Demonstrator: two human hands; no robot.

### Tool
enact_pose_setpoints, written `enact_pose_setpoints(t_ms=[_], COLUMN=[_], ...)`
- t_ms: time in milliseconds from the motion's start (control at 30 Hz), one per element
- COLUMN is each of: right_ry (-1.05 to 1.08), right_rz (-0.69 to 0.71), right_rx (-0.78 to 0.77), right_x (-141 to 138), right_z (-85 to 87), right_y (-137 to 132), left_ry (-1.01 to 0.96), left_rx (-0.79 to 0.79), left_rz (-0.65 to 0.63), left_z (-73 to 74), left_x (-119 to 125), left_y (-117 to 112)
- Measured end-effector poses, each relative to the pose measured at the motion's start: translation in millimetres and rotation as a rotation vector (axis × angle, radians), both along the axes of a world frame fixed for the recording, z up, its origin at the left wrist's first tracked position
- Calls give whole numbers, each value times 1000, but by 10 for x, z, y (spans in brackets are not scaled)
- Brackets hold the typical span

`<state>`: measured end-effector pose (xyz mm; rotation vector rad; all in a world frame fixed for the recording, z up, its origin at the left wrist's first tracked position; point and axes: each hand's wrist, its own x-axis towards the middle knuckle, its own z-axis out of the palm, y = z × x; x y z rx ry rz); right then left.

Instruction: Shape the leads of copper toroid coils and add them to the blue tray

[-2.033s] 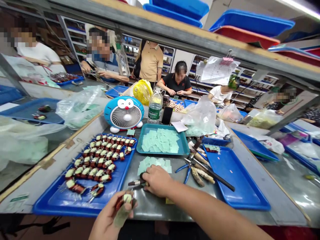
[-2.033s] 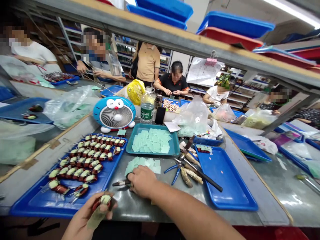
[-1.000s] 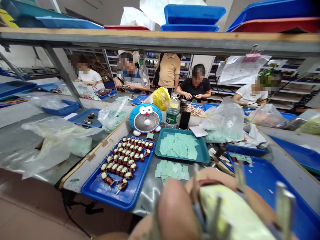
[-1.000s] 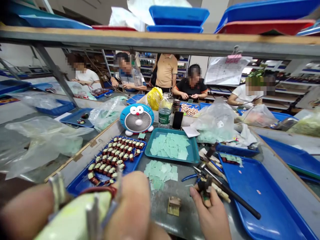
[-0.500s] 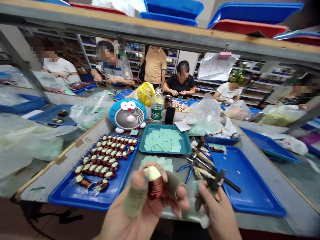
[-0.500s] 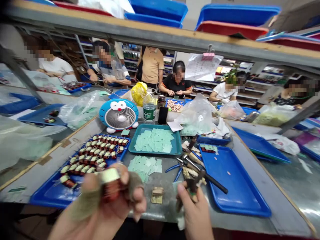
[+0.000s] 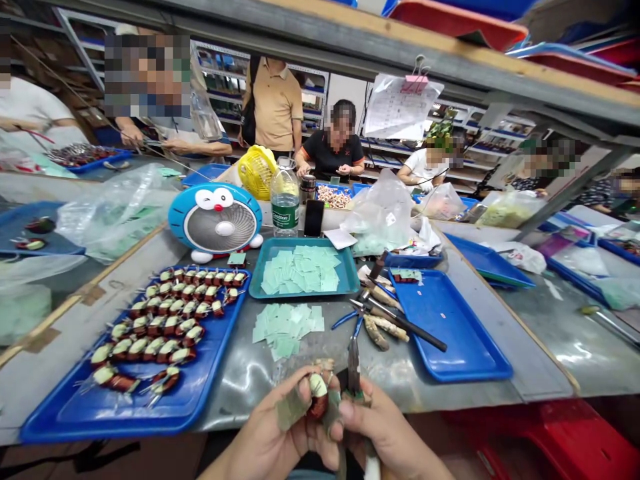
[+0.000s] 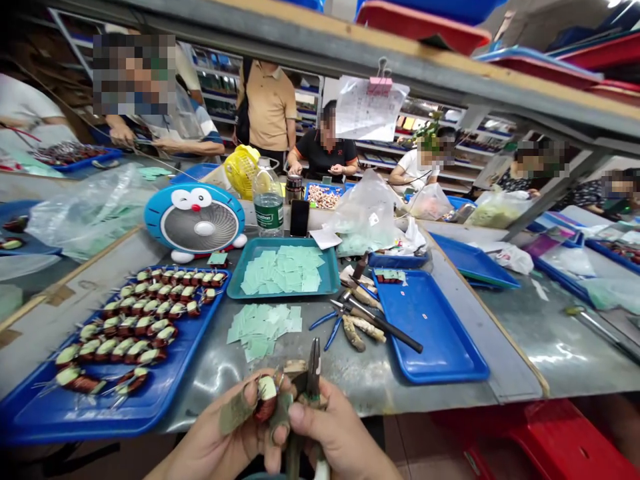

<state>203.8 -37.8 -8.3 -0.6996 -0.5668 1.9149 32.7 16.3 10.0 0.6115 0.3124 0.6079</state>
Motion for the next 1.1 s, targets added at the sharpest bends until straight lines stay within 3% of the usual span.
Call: enact_pose_setpoints(t_ms=[133,233,400,600,800,1100], right_ry=[-178,-200,-207,-356,-452,-537], right_rz=[-285,-377,-394,-345,-346,-422], right_rx=[-105,-119,-71,-30,-14,-24], right_x=[88,57,-50,64,160,182], right_z=[-11,29,50,-18,27,-6], right_y=[-6,-37,-87,-134,-166,-238], left_ry=[136,225,432,565,697,737], left_rx=[63,157,398,622,1173,1170], left_rz=[197,259,210,156,283,279], left_z=[-48,-68,-55,-59,60,123], left_x=[9,-12,-11,-79,-129,-106], left_y=[16,27,-10,-7,79,81])
